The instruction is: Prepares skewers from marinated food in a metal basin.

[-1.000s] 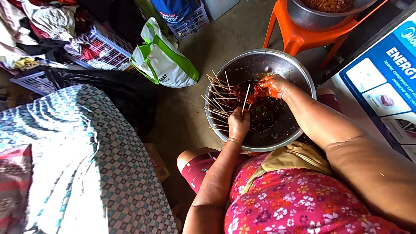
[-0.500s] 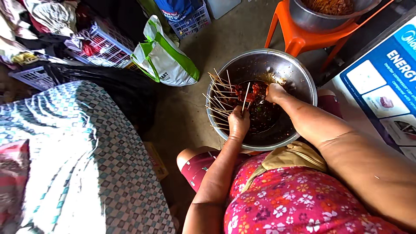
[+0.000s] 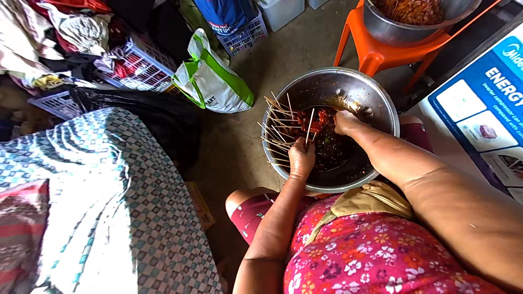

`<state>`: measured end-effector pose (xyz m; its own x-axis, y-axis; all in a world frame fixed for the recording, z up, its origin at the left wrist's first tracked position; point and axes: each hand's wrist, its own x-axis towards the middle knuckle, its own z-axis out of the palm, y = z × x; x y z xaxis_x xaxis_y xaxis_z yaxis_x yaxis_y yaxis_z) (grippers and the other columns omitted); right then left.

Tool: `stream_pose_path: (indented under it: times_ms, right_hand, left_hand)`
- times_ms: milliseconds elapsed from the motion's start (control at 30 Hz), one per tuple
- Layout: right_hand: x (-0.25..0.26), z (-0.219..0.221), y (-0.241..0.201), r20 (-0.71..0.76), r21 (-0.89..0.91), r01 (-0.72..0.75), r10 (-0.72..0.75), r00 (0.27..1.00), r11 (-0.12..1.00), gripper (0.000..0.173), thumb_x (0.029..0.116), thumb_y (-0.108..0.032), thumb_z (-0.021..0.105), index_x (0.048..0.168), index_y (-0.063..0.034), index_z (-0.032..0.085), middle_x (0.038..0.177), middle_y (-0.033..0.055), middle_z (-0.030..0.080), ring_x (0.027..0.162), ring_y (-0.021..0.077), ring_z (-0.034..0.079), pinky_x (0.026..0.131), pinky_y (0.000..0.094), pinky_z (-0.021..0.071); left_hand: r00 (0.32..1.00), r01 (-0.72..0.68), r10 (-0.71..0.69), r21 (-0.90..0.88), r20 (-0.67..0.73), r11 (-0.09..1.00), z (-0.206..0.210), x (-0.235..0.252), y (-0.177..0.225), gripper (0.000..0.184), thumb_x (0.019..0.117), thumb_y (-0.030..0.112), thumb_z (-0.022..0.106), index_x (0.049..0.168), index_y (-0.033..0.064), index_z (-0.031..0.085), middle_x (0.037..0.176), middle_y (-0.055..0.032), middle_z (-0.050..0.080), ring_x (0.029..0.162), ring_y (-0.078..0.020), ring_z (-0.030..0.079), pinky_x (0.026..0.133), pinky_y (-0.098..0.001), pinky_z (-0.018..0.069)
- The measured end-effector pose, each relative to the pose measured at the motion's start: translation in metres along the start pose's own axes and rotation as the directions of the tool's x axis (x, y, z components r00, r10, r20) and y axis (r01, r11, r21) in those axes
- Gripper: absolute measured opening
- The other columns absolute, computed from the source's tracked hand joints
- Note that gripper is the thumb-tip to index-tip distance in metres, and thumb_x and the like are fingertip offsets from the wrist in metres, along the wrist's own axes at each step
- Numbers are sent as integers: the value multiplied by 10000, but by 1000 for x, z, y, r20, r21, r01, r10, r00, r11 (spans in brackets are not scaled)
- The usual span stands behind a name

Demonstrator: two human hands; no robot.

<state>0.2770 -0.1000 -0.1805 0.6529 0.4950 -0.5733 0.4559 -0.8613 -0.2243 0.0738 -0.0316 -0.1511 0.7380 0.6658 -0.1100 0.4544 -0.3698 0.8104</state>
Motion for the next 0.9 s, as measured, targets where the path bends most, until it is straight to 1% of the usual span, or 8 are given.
stream_pose_path:
  times_ms: [200,300,367,433,500,567,733,900]
  right_hand:
    - [5,6,3,36,32,20,-21,999,999,426,805,-119,792,1175,47,662,1216,273,656,1174,441,632,931,662,513]
    - [18,6,14,-7,306,4,-2,1000,952,321,860,-128,762,1102,64,673,1056,260,683,943,384,693,820,584,559]
    - [17,-3,15,-19,686,-10,32,999,728,293,934,-69,675,1171,97,626,1022,255,663,819,324,674,782,501,574]
    - [8,-15,13,39,945,-43,20,999,323,307,1023,-85,516,1305,36,519,1045,169,609,765,220,641,715,384,584]
    - [8,-19,15,87,996,-86,-43,995,25,260,1048,-139,435,1278,-29,489,1053,126,596,800,210,638,744,388,574]
    - [10,-18,14,77,992,-83,-64,995,-96,174,1036,-123,420,1137,-32,529,948,107,617,785,216,643,744,405,576]
    - [3,-18,12,-4,997,-9,-159,987,-80,226,1036,-32,419,1234,-20,528,933,93,612,795,214,647,755,403,580]
    - [0,-19,10,-30,993,10,-172,985,-116,162,1015,-4,471,1159,-3,545,935,114,651,787,219,674,754,402,599]
  left_hand:
    - [999,-33,31,-42,-34,999,0,1,-2,110,984,96,632,1002,25,714,785,-60,674,710,-145,629,721,-369,530]
    - [999,-22,18,-87,-40,996,0,2,-2,118,982,89,631,1001,10,716,789,-59,680,725,-126,634,738,-346,530]
    - [999,-19,15,-125,-35,992,0,1,-3,116,982,90,629,999,12,713,771,-46,668,701,-105,619,715,-321,524]
    - [999,-28,25,-156,-22,987,1,2,-5,125,977,100,627,996,14,716,761,-41,663,687,-101,618,699,-321,526]
    - [999,-35,35,-160,-3,986,1,2,-5,124,973,103,632,990,16,718,774,-45,672,708,-99,628,720,-325,530]
    - [999,-47,49,-161,6,986,1,1,-5,115,966,96,637,989,20,720,780,-39,677,713,-83,627,721,-308,528]
    - [998,-55,56,-177,3,983,2,2,-5,112,965,86,639,990,10,718,777,-39,676,697,-78,620,708,-297,525]
    - [999,-37,37,-156,-5,987,1,4,-6,142,974,102,626,1034,11,716,828,-50,699,729,-85,640,727,-305,536]
